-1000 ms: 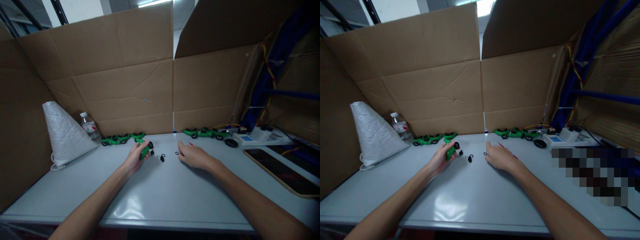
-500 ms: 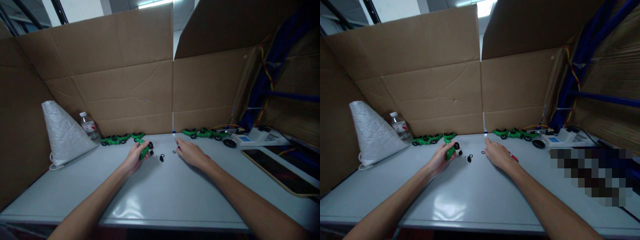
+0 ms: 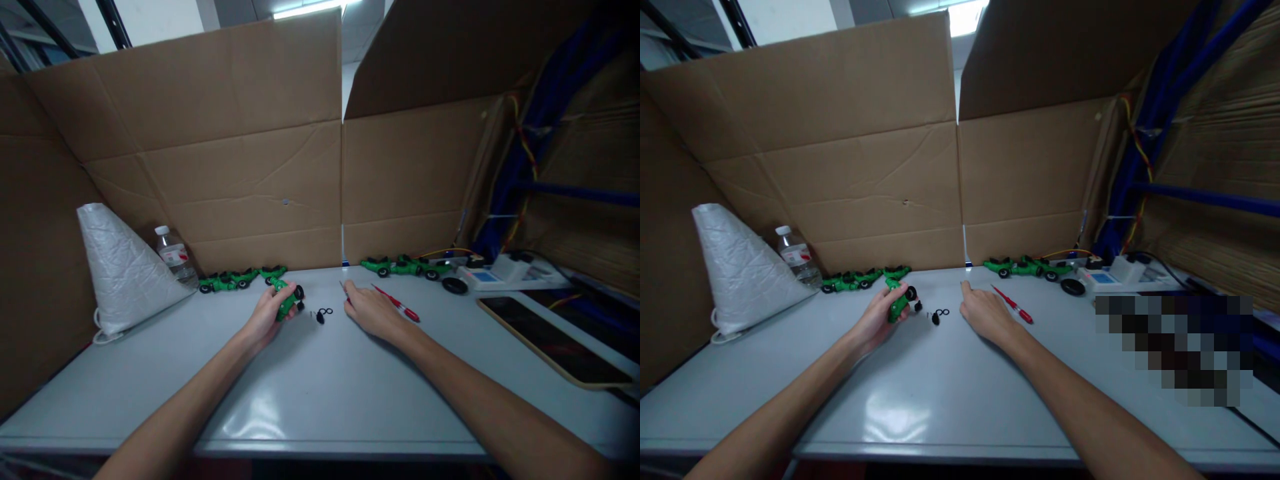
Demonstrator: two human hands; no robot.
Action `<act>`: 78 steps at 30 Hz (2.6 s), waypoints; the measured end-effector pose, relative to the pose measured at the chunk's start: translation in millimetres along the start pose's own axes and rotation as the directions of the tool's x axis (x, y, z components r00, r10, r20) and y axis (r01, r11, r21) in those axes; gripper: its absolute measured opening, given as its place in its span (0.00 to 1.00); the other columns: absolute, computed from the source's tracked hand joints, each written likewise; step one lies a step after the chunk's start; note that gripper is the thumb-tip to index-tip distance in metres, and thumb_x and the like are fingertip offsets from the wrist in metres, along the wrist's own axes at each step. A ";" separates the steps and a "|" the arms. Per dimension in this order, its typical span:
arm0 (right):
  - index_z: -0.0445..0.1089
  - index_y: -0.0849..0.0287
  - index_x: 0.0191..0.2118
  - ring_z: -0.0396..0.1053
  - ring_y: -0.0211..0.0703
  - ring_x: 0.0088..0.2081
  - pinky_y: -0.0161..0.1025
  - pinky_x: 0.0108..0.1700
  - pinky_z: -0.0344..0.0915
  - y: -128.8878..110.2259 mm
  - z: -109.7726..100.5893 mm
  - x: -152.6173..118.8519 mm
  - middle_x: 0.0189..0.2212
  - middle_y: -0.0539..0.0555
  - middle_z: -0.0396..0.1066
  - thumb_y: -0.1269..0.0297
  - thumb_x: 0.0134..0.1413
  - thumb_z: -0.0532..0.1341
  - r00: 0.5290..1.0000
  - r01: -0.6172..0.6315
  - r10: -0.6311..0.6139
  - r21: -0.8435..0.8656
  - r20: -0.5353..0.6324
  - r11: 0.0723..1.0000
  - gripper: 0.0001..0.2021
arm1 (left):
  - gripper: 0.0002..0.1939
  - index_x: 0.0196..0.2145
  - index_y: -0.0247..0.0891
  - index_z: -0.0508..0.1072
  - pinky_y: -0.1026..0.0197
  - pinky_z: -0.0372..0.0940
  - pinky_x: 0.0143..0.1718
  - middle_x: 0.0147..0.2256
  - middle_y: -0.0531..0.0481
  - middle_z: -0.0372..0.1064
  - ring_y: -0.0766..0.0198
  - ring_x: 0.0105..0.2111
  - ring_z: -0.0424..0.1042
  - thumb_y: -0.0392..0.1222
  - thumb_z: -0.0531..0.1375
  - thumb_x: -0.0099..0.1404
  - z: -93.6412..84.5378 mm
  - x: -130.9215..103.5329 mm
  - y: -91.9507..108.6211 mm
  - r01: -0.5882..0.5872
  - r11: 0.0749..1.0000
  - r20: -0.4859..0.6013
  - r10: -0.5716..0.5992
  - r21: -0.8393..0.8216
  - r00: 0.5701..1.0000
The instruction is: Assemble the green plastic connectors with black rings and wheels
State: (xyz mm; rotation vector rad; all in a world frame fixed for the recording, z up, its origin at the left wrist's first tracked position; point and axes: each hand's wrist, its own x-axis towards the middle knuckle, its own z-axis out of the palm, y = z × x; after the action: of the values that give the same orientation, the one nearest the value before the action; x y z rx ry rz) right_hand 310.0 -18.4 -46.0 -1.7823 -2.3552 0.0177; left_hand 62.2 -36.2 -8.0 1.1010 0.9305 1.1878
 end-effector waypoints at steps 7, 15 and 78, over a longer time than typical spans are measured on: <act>0.62 0.60 0.58 0.80 0.59 0.46 0.42 0.40 0.62 -20.5 -2.0 -7.2 0.46 0.65 0.80 0.56 0.75 0.53 0.997 0.060 -0.063 0.078 0.034 0.995 0.16 | 0.25 0.39 0.36 0.71 0.67 0.59 0.24 0.32 0.52 0.72 0.70 0.24 0.67 0.56 0.75 0.58 0.8 1.7 -5.9 0.022 1.000 0.016 -0.022 -0.002 1.000; 0.64 0.65 0.59 0.74 0.62 0.54 0.47 0.49 0.65 8.9 -22.5 -5.4 0.50 0.71 0.76 0.60 0.75 0.52 0.988 -0.114 0.114 0.011 -0.101 0.993 0.16 | 0.25 0.40 0.36 0.71 0.66 0.59 0.25 0.34 0.51 0.71 0.70 0.26 0.68 0.55 0.75 0.59 -2.6 3.5 -7.0 0.028 1.000 0.047 -0.027 -0.008 0.999; 0.76 0.56 0.51 0.67 0.48 0.39 0.44 0.44 0.52 -26.8 -42.5 -25.2 0.38 0.55 0.76 0.58 0.74 0.59 0.671 0.537 -0.604 -0.280 -0.430 0.796 0.11 | 0.31 0.54 0.33 0.72 0.67 0.43 0.20 0.37 0.45 0.74 0.74 0.22 0.58 0.62 0.68 0.66 -8.9 -4.6 6.9 0.087 0.935 0.361 -0.217 0.344 0.907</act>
State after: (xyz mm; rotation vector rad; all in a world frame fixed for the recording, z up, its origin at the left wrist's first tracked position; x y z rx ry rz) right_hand 297.6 -54.3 -4.5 -0.8342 -2.4133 -0.6268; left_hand 51.4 -39.2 -3.3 1.4363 0.8903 0.6565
